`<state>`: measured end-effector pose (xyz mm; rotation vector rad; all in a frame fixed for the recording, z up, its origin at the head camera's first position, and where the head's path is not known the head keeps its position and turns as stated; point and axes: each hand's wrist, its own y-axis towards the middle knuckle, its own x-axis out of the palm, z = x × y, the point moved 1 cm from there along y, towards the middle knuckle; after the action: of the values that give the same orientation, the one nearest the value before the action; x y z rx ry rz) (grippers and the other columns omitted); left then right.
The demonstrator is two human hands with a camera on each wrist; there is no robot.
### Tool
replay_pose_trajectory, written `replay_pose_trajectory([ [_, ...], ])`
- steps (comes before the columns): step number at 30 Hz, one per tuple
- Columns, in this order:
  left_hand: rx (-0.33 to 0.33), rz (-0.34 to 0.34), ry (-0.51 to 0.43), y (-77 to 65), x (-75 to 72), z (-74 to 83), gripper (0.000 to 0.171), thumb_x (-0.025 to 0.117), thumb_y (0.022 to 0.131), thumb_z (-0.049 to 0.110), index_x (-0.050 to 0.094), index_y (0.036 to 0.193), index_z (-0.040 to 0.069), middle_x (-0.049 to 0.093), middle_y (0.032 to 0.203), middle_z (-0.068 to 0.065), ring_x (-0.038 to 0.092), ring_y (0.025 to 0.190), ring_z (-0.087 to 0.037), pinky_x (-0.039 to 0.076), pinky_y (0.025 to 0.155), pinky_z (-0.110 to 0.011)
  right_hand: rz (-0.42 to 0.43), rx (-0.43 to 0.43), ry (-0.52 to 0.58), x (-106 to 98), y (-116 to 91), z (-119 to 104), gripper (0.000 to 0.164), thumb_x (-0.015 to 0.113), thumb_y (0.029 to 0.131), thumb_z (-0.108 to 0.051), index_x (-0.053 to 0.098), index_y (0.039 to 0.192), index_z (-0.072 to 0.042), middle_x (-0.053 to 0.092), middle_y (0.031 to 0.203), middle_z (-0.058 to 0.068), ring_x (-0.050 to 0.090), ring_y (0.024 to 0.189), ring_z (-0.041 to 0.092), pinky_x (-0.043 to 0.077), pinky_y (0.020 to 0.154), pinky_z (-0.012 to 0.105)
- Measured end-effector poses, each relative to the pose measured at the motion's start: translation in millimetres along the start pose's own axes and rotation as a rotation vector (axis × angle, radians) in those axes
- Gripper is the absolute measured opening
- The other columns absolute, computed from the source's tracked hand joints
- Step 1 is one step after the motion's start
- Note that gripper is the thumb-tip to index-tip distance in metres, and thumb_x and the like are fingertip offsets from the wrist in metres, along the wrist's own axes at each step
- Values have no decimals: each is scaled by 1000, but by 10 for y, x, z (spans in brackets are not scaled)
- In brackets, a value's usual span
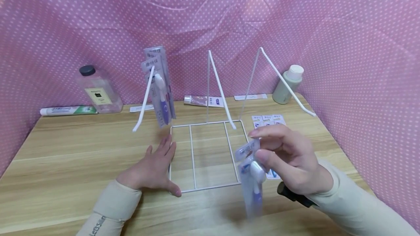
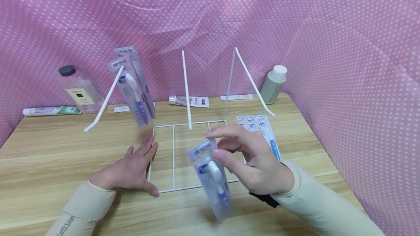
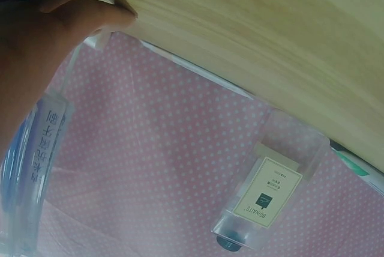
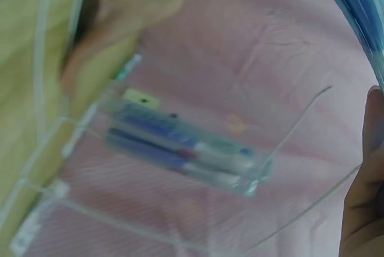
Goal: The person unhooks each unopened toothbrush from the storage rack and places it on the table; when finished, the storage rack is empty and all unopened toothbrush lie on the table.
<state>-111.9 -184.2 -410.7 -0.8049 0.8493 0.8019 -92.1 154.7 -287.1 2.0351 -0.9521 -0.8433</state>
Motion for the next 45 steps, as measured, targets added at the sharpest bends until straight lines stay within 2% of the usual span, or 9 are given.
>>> replay_pose_trajectory([
  [3, -3, -6, -4, 7, -1, 1, 158, 93, 55, 74, 17, 164, -13, -6, 173, -33, 5, 162, -52, 7, 120, -84, -1, 131, 1, -120, -123, -12, 34, 56, 103, 9, 56, 138, 10, 69, 77, 15, 55, 53, 12, 47, 46, 20],
  [9, -15, -17, 1, 9, -11, -20, 158, 91, 57, 76, 16, 164, -11, -7, 173, -32, 4, 162, -51, 6, 121, -82, 62, 432, -97, -505, -287, -15, 48, 49, 100, 20, 58, 141, -2, 71, 73, 2, 59, 51, 13, 50, 47, 28],
  [14, -17, -18, -6, -11, -23, -30, 157, 91, 57, 76, 16, 164, -12, -6, 173, -33, 4, 162, -52, 7, 120, -83, 203, 673, -170, -899, -367, 118, 39, 53, 105, 10, 61, 140, -4, 76, 80, 3, 65, 56, 14, 56, 52, 28],
  [17, -16, -13, -2, -18, -17, -26, 158, 90, 57, 77, 17, 164, -12, -6, 173, -33, 5, 162, -52, 7, 120, -83, 289, 806, -127, -1168, -429, 271, 35, 57, 107, 1, 61, 139, -11, 75, 81, 3, 67, 60, 13, 59, 54, 26],
  [22, -11, -11, 0, -13, -1, -20, 157, 90, 57, 77, 17, 164, -12, -4, 173, -34, 5, 161, -52, 8, 120, -83, 369, 933, -80, -1597, -578, 519, 30, 59, 109, -11, 62, 137, -18, 76, 84, 1, 68, 63, 12, 59, 55, 26],
  [27, -3, -6, 5, 3, 3, -15, 158, 90, 56, 78, 17, 163, -13, -4, 172, -35, 6, 161, -53, 8, 120, -83, 369, 1080, -202, -1934, -715, 688, 31, 58, 110, -21, 57, 141, -21, 76, 90, -5, 70, 71, 10, 60, 59, 28],
  [32, -3, -2, 15, 16, 7, -15, 159, 90, 56, 78, 17, 163, -13, -4, 172, -35, 6, 161, -53, 9, 120, -83, 318, 1232, -314, -2171, -840, 802, 41, 54, 112, -28, 48, 151, -19, 74, 93, -11, 70, 78, 8, 61, 67, 29],
  [40, 3, 5, 32, 12, 17, -9, 159, 89, 55, 79, 18, 163, -13, -3, 172, -36, 7, 161, -53, 11, 119, -84, 206, 1325, -354, -2361, -1052, 1071, 40, 50, 113, -31, 49, 150, -15, 67, 105, -18, 65, 87, 8, 60, 70, 32],
  [45, 6, 6, 31, 14, 13, -8, 159, 89, 55, 80, 18, 163, -13, -3, 172, -35, 7, 161, -53, 11, 119, -84, 155, 1389, -342, -2382, -1136, 1209, 42, 50, 112, -19, 42, 151, -6, 62, 89, -9, 60, 73, 8, 58, 65, 29],
])
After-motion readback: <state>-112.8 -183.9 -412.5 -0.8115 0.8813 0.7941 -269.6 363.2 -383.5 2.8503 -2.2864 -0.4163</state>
